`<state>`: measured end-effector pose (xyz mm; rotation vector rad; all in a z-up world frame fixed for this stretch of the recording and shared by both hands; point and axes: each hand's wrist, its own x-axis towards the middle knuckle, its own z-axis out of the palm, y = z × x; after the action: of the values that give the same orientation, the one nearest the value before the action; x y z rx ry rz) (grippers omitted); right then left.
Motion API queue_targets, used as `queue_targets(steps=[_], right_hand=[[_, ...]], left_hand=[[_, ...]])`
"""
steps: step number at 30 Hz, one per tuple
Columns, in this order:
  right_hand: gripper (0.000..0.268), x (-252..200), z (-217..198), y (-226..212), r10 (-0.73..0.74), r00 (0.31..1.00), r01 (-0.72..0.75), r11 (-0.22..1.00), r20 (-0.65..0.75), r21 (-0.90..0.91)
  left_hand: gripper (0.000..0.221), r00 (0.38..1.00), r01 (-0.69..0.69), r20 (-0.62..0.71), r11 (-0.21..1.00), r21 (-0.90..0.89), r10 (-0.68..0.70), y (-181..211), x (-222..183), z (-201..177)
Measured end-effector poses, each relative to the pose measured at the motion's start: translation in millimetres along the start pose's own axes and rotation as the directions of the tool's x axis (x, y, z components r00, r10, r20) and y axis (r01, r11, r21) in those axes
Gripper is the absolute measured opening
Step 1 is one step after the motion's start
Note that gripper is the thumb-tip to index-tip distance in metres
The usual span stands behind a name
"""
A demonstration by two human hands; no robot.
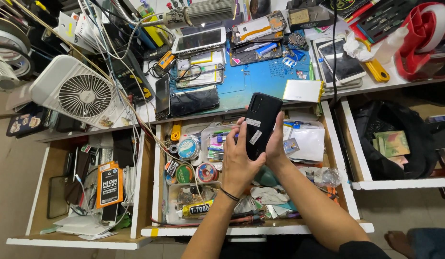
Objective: Assembling internal components and testing the screen of a smartphone at a repair station.
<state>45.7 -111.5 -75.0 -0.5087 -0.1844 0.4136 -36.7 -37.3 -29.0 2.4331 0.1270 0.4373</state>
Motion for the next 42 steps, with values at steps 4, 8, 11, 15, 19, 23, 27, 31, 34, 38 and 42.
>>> queue_targets(steps=[4,8,11,15,19,23,27,31,34,38,42], right_hand=[[0.09,-7.8,27.2,-12.4,0.018,0.993,-0.017,1.0,-0.116,0.007],[0.087,-4.3,19.4,-12.2,-0.013,0.983,0.015,1.0,-0.183,0.01],[0.088,-3.9,1.1,-7.7,0.001,0.971,0.011,0.999,-0.24,0.049],[0.1,8.8,-12.7,-21.2,0.106,0.99,-0.081,0.968,-0.097,0.239],[0.099,8.6,-13.3,-28.4,0.131,0.99,-0.112,0.958,-0.056,0.264],[0.101,8.1,-9.3,-28.2,0.161,0.986,-0.149,0.965,-0.038,0.215],[0.112,9.0,-16.9,-24.1,0.221,0.975,-0.223,0.957,0.032,0.185],[0.116,8.2,-17.7,-22.0,0.245,0.969,-0.249,0.954,0.046,0.168],[0.117,8.6,-17.3,-26.0,0.263,0.963,-0.27,0.951,0.065,0.152],[0.119,9.0,-18.7,-24.5,0.289,0.953,-0.298,0.948,0.085,0.111],[0.119,10.5,-24.8,-24.0,0.291,0.945,-0.307,0.947,0.149,0.094]], left_hand=[[0.102,0.994,0.027,0.099,0.996,0.087,-0.035,8.2,3.0,-6.9],[0.105,0.992,0.012,0.127,0.998,0.066,-0.02,10.1,4.3,-6.7],[0.101,0.993,0.024,0.114,0.994,-0.103,-0.012,7.1,4.0,-12.8],[0.087,0.961,0.266,0.224,0.748,-0.608,-0.159,11.1,10.0,-52.1],[0.063,0.945,0.291,0.203,0.374,-0.881,-0.258,-56.1,33.3,-53.8],[0.035,0.91,0.375,0.248,0.404,-0.834,-0.333,-75.2,60.6,-50.0],[0.029,0.949,0.315,0.191,0.714,-0.626,-0.251,-74.8,97.0,-28.0],[0.029,0.949,0.306,0.214,0.852,-0.426,-0.234,-79.2,135.7,-0.2],[0.037,0.987,0.146,0.056,0.989,0.028,-0.147,-111.5,156.2,26.0],[0.044,0.999,0.029,-0.042,0.94,0.339,-0.016,-98.0,147.2,1.5],[0.04,0.986,-0.145,-0.094,0.988,-0.052,0.14,-71.2,136.1,-20.2]])
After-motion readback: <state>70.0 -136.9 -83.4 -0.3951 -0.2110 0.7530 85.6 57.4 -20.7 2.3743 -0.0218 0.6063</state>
